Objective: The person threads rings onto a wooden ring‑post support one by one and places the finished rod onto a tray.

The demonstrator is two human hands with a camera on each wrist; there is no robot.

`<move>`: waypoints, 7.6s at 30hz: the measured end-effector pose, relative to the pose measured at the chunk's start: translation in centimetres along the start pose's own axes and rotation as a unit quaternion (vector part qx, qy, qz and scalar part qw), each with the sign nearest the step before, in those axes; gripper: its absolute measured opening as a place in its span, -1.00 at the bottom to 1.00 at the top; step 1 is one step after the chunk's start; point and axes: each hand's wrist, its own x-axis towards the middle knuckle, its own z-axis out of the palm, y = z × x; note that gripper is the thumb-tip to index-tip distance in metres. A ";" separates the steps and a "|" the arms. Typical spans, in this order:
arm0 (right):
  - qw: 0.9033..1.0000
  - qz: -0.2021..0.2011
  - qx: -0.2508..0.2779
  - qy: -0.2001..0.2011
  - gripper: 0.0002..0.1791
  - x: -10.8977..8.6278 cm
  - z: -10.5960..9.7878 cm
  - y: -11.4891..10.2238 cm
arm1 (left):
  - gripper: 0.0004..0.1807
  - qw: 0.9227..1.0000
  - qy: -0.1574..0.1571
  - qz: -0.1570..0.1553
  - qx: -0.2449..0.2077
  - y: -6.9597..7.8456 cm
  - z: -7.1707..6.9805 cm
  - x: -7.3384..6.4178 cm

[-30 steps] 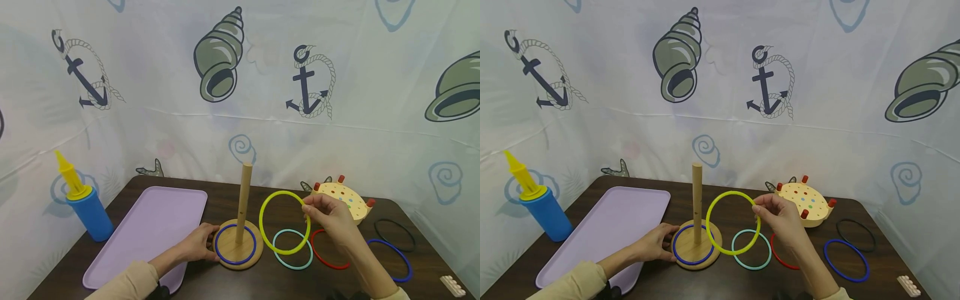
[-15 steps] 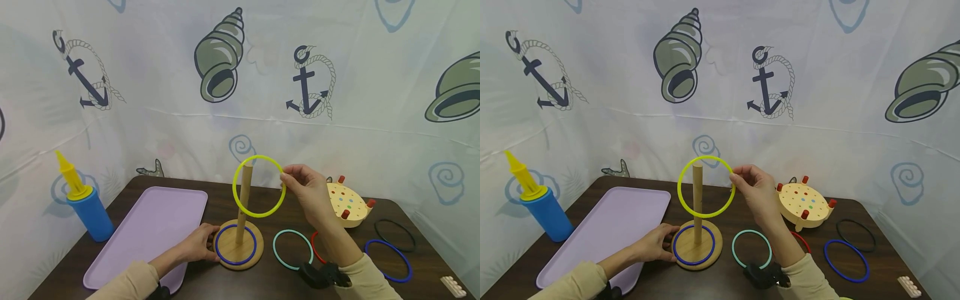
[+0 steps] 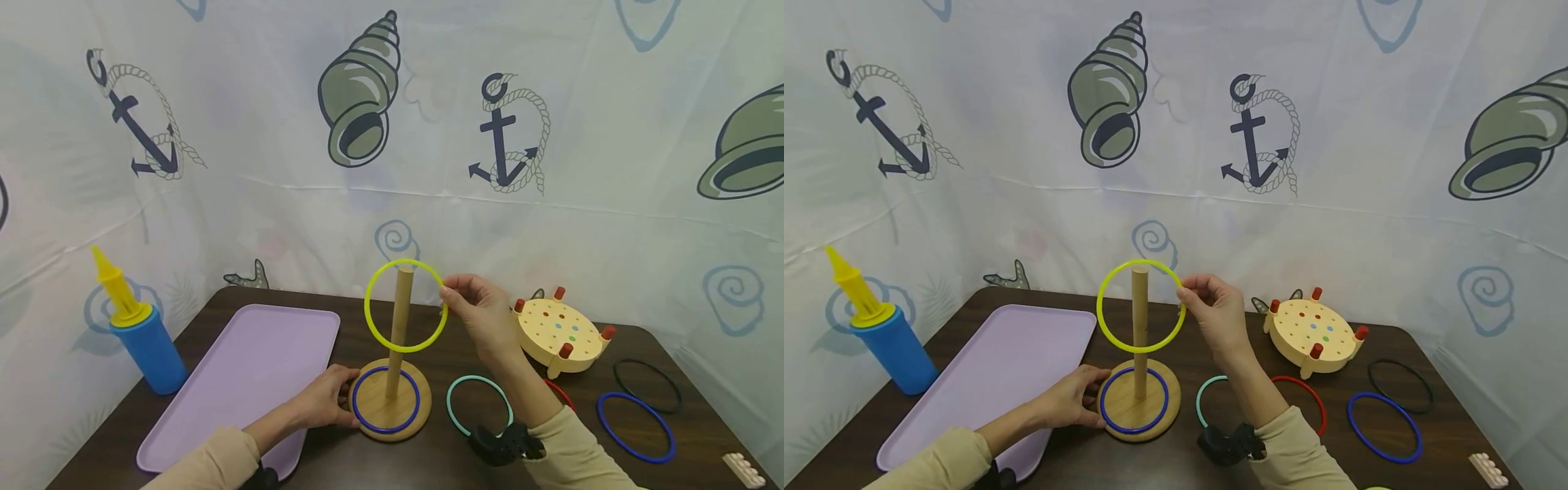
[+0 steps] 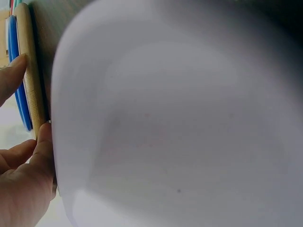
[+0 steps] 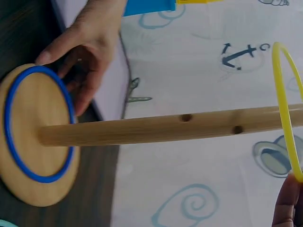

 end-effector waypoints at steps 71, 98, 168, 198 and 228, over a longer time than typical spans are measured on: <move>0.944 0.012 -0.320 -0.072 -0.92 -3.2 3.5 13.7 | -0.09 1.000 0.006 0.002 0.006 -0.1 0.2 0.1; 0.946 -0.001 -0.315 -0.073 -0.93 -3.5 2.7 13.2 | -0.09 1.000 0.002 0.004 0.007 -0.1 0.2 0.2; 0.943 0.064 -0.322 -0.059 -0.89 -2.2 -8.2 13.4 | -0.09 1.000 -0.002 0.008 0.007 0.0 0.1 0.2; 0.917 0.064 -0.382 -0.093 -0.84 -1.3 -7.0 15.6 | -0.12 1.000 -0.002 0.017 0.008 0.0 0.2 0.1; 0.928 0.060 -0.359 -0.081 -0.89 -2.1 -8.6 14.9 | -0.12 1.000 0.003 0.018 0.005 0.0 0.1 0.0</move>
